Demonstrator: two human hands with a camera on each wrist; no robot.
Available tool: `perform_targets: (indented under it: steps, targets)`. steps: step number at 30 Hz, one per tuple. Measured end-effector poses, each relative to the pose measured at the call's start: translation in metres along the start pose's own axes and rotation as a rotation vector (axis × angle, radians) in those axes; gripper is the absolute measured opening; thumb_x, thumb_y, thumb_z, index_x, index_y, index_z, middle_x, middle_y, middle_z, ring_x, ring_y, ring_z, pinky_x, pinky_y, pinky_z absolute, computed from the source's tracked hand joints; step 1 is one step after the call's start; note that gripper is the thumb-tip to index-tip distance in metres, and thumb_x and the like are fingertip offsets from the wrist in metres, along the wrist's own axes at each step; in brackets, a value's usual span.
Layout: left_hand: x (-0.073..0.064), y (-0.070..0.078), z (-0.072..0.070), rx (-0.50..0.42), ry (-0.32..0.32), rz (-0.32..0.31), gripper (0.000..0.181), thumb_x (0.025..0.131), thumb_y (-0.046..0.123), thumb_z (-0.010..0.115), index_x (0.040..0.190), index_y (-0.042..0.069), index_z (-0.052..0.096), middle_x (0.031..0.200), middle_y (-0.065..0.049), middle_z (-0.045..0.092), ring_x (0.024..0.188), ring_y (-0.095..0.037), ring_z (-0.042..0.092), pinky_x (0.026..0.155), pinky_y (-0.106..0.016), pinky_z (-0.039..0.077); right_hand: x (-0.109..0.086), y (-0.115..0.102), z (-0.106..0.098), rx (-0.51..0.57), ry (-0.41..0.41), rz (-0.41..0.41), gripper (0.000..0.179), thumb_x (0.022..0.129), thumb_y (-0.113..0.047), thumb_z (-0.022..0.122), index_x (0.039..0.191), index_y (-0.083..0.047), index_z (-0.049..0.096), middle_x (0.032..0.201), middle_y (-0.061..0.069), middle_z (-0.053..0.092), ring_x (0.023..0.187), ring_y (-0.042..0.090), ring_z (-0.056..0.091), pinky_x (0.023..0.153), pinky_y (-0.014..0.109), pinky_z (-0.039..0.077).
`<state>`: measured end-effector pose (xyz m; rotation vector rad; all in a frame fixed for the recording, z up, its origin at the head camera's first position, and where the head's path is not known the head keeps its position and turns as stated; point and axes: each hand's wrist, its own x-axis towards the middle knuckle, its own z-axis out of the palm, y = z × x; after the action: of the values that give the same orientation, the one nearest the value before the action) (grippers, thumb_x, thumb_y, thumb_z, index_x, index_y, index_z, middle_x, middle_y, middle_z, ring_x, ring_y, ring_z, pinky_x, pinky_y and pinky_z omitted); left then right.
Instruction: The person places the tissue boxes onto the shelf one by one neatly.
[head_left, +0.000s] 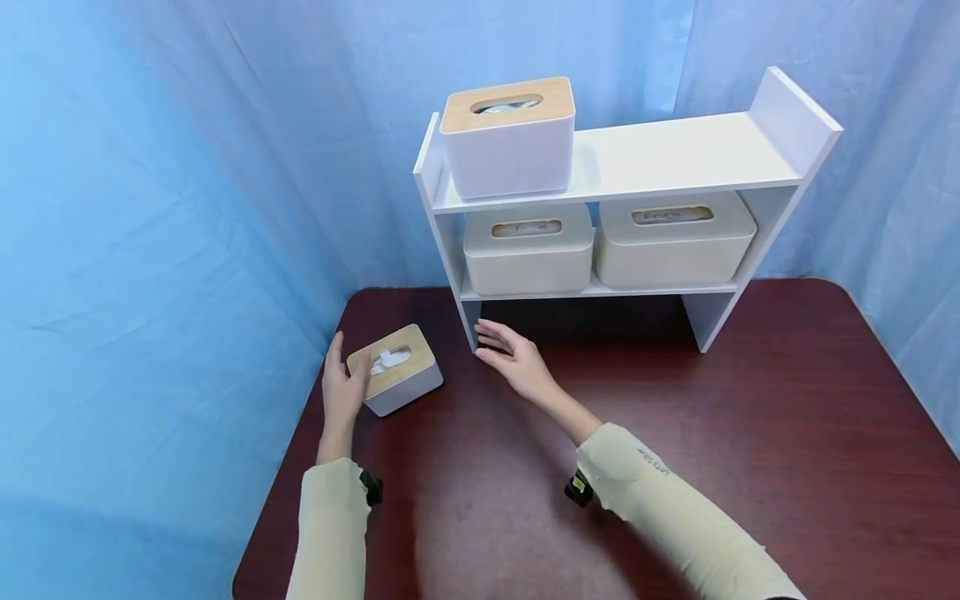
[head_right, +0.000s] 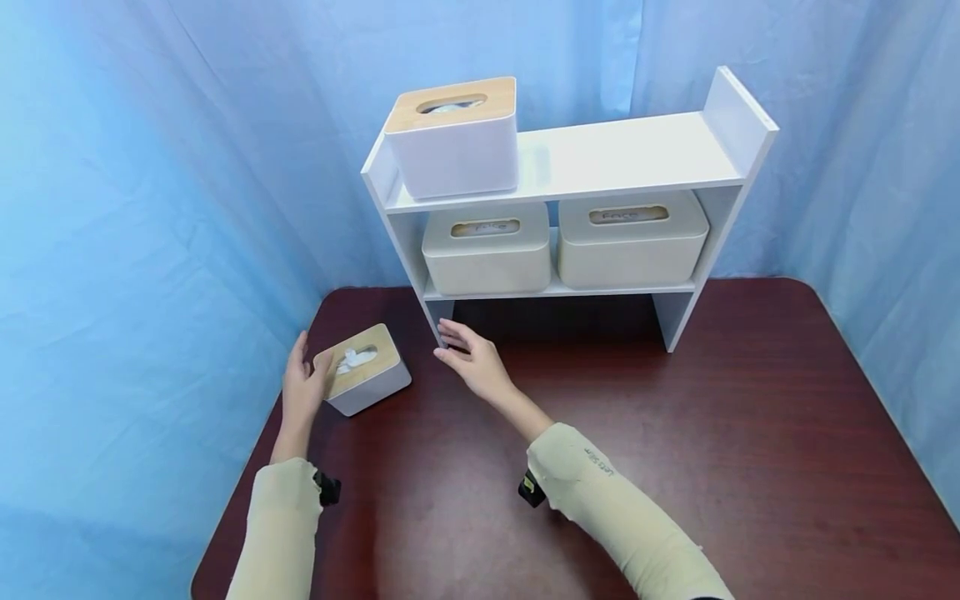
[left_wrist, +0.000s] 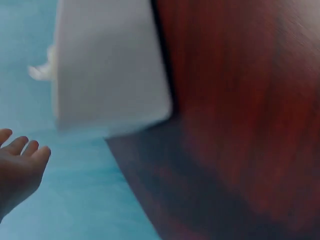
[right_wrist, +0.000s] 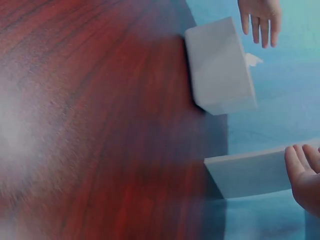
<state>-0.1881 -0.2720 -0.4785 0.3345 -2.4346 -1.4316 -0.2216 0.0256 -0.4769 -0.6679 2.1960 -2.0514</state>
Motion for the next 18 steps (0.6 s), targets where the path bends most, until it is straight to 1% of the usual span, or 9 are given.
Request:
perform_targets:
  steps: [3,6,7,9,13,14,18]
  targets:
    - [-0.003,-0.014,-0.003,-0.047,-0.046,-0.064,0.081,0.098,0.028,0.062,0.160,0.008,0.014,0.168,-0.014,0.013,0.155,-0.031,0.015,0.127,-0.046,0.020,0.000,0.007,0.006,0.003,-0.024,0.017,0.052,0.097,-0.006,0.063,0.144,0.006,0.046,0.144,0.028,0.052,0.133,0.043,0.052,0.106,0.050,0.048]
    - [-0.005,-0.024,-0.006,-0.082,-0.107,-0.119,0.093,0.095,0.029,0.067,0.161,0.009,0.004,0.169,-0.014,0.005,0.156,-0.031,0.011,0.127,-0.045,0.018,0.000,0.014,0.012,-0.020,-0.050,0.046,0.054,0.097,-0.008,0.063,0.146,0.004,0.045,0.144,0.028,0.052,0.133,0.043,0.052,0.106,0.050,0.049]
    - [-0.007,-0.021,-0.008,-0.092,-0.133,-0.140,0.096,0.094,0.026,0.068,0.161,0.008,0.001,0.169,-0.014,0.003,0.157,-0.032,0.009,0.127,-0.046,0.017,0.001,0.017,0.013,-0.034,-0.061,0.058,0.054,0.097,-0.009,0.064,0.146,0.003,0.045,0.144,0.028,0.052,0.133,0.042,0.053,0.106,0.049,0.049]
    - [-0.008,-0.027,-0.009,-0.093,-0.172,-0.164,0.102,0.092,0.027,0.070,0.161,0.009,-0.003,0.169,-0.014,0.000,0.157,-0.031,0.007,0.127,-0.045,0.017,0.002,0.020,0.017,-0.050,-0.086,0.085,0.056,0.097,-0.012,0.064,0.148,0.002,0.043,0.146,0.027,0.050,0.134,0.040,0.053,0.108,0.050,0.048]
    - [-0.010,-0.035,-0.010,-0.099,-0.225,-0.183,0.108,0.091,0.024,0.073,0.160,0.010,-0.009,0.169,-0.014,-0.002,0.157,-0.031,0.006,0.127,-0.047,0.016,0.006,0.027,0.024,-0.070,-0.148,0.144,0.060,0.097,-0.015,0.064,0.150,-0.001,0.040,0.152,0.025,0.044,0.137,0.037,0.051,0.112,0.051,0.044]
    - [-0.009,-0.042,-0.009,-0.101,-0.227,-0.176,0.109,0.090,0.024,0.073,0.160,0.011,-0.009,0.169,-0.014,-0.002,0.157,-0.031,0.006,0.127,-0.047,0.016,0.007,0.028,0.025,-0.075,-0.167,0.159,0.061,0.098,-0.016,0.064,0.151,-0.001,0.039,0.154,0.024,0.043,0.138,0.036,0.049,0.113,0.051,0.042]
    - [-0.011,-0.048,-0.009,-0.097,-0.247,-0.171,0.108,0.090,0.018,0.074,0.160,0.009,-0.007,0.169,-0.016,0.000,0.156,-0.034,0.008,0.126,-0.050,0.019,0.013,0.034,0.033,-0.129,-0.234,0.215,0.063,0.099,-0.023,0.061,0.154,-0.004,0.035,0.158,0.018,0.038,0.144,0.033,0.042,0.117,0.050,0.037]
